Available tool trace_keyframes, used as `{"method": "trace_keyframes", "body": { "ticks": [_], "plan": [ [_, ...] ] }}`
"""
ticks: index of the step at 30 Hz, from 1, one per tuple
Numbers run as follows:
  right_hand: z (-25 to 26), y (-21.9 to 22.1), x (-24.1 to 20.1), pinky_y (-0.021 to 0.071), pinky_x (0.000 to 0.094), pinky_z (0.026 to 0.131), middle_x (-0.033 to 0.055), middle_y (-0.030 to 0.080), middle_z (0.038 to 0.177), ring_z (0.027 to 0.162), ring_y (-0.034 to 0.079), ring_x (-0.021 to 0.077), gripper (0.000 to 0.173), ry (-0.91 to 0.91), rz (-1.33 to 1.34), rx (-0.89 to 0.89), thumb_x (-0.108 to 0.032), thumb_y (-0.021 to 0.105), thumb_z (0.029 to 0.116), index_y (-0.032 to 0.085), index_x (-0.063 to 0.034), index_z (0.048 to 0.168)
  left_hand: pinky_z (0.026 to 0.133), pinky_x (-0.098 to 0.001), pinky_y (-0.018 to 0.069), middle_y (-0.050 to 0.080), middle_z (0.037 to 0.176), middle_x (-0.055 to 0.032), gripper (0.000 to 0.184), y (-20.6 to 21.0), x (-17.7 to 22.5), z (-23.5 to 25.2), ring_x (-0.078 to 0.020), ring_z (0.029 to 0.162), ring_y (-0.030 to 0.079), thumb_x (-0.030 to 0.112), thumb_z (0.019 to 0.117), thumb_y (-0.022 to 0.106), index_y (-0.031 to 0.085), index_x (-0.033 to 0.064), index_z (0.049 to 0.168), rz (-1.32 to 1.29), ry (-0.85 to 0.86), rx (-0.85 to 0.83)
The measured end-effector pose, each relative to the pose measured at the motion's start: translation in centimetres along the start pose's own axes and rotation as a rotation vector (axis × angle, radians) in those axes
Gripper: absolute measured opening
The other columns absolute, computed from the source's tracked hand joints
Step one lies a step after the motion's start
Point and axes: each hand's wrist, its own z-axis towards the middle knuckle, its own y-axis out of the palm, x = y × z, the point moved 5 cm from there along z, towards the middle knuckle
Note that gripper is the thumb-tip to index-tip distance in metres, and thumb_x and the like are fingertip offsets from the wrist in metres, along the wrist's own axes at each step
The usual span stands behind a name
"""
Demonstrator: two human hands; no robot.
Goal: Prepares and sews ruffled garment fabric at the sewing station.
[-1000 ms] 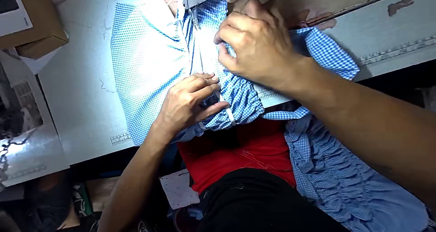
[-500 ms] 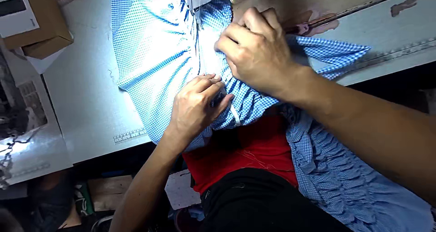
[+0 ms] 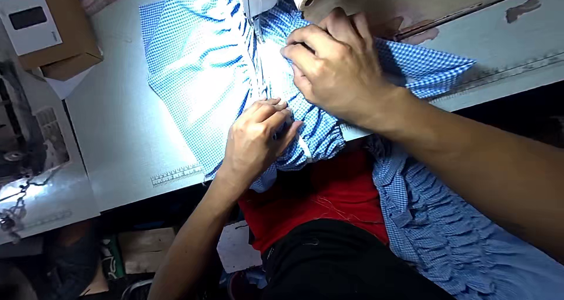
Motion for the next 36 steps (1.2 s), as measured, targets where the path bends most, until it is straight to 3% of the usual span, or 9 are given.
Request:
{"method": "trace_keyframes", "body": {
  "ticks": [2, 6, 10, 14, 19, 23, 27, 31, 36],
  "plan": [
    [0.00, 0.11, -0.12, 0.0398, 0.0558, 0.091, 0.0119, 0.066, 0.128, 0.117, 0.057, 0.0389, 0.030, -0.017, 0.013, 0.004, -0.013, 0.042, 0.1054, 0.068, -0.0101, 0.121, 0.105, -0.0350, 0.0540, 0.077, 0.114, -0.0076, 0.017, 0.03, 0.07, -0.04, -0.0208, 0.119, 0.069, 0.022, 0.0958, 0.072, 0.080, 0.0084, 0.103, -0.004, -0.008, 0.002],
    [0.00, 0.09, 0.17, 0.0365, 0.0617, 0.097, 0.0130, 0.062, 0.138, 0.123, 0.055, 0.0419, 0.039, 0.035, -0.008, -0.035, -0.028, 0.040, 0.1052, 0.067, -0.0101, 0.126, 0.103, -0.0344, 0.0547, 0.077, 0.112, -0.0072, 0.016, -0.02, 0.16, -0.12, -0.0207, 0.118, 0.069, 0.021, 0.0955, 0.072, 0.081, 0.0091, 0.102, 0.002, -0.008, 0.013],
    [-0.10, 0.07, 0.09, 0.0377, 0.0582, 0.094, 0.0114, 0.063, 0.135, 0.123, 0.055, 0.0395, 0.032, -0.019, 0.027, -0.018, -0.011, 0.042, 0.1043, 0.066, -0.0118, 0.126, 0.106, -0.0381, 0.0533, 0.076, 0.113, -0.0081, 0.023, -0.02, 0.17, -0.06, -0.0229, 0.120, 0.068, 0.030, 0.0945, 0.074, 0.080, 0.0085, 0.100, 0.015, -0.011, 0.007],
    [0.01, 0.07, 0.29, 0.0353, 0.0636, 0.098, 0.0118, 0.062, 0.138, 0.126, 0.053, 0.0413, 0.038, 0.010, -0.001, -0.041, -0.028, 0.040, 0.1042, 0.068, -0.0106, 0.123, 0.107, -0.0388, 0.0522, 0.077, 0.113, -0.0080, 0.024, -0.05, 0.12, -0.07, -0.0236, 0.121, 0.068, 0.030, 0.0940, 0.074, 0.080, 0.0079, 0.101, 0.021, -0.017, 0.007],
    [-0.07, 0.09, 0.17, 0.0367, 0.0570, 0.094, 0.0108, 0.065, 0.129, 0.119, 0.055, 0.0381, 0.031, -0.056, 0.041, -0.015, -0.012, 0.042, 0.1052, 0.069, -0.0100, 0.120, 0.104, -0.0362, 0.0542, 0.076, 0.112, -0.0078, 0.021, -0.12, 0.20, 0.13, -0.0226, 0.119, 0.068, 0.028, 0.0941, 0.074, 0.080, 0.0081, 0.100, 0.014, -0.014, 0.008],
    [-0.34, 0.05, 0.44, 0.0342, 0.0621, 0.097, 0.0109, 0.061, 0.140, 0.125, 0.053, 0.0408, 0.043, -0.017, 0.047, -0.049, -0.032, 0.040, 0.1027, 0.068, -0.0116, 0.128, 0.104, -0.0365, 0.0540, 0.077, 0.112, -0.0083, 0.022, -0.10, 0.22, 0.11, -0.0225, 0.118, 0.069, 0.028, 0.0940, 0.074, 0.080, 0.0076, 0.101, 0.013, -0.008, 0.010],
    [-0.50, -0.02, 0.26, 0.0371, 0.0565, 0.092, 0.0124, 0.066, 0.127, 0.116, 0.056, 0.0389, 0.031, -0.054, 0.070, 0.000, -0.014, 0.042, 0.1039, 0.068, -0.0101, 0.119, 0.106, -0.0376, 0.0536, 0.077, 0.112, -0.0086, 0.021, -0.14, 0.25, 0.21, -0.0224, 0.118, 0.069, 0.026, 0.0939, 0.074, 0.080, 0.0073, 0.101, 0.005, -0.009, 0.005],
    [-0.36, -0.01, 0.45, 0.0353, 0.0605, 0.096, 0.0117, 0.064, 0.133, 0.121, 0.055, 0.0402, 0.042, -0.015, 0.053, -0.032, -0.036, 0.042, 0.1035, 0.069, -0.0135, 0.125, 0.101, -0.0354, 0.0553, 0.077, 0.112, -0.0081, 0.023, -0.08, 0.26, 0.20, -0.0219, 0.117, 0.069, 0.029, 0.0944, 0.074, 0.080, 0.0075, 0.100, 0.027, -0.010, -0.003],
    [-0.43, -0.03, -0.04, 0.0369, 0.0571, 0.093, 0.0124, 0.067, 0.124, 0.117, 0.056, 0.0394, 0.030, -0.053, 0.076, 0.005, -0.016, 0.043, 0.1042, 0.069, -0.0100, 0.117, 0.103, -0.0361, 0.0542, 0.076, 0.114, -0.0087, 0.023, -0.05, 0.17, 0.29, -0.0227, 0.118, 0.069, 0.028, 0.0950, 0.073, 0.080, 0.0070, 0.103, 0.036, -0.019, -0.010]
  ]
}}
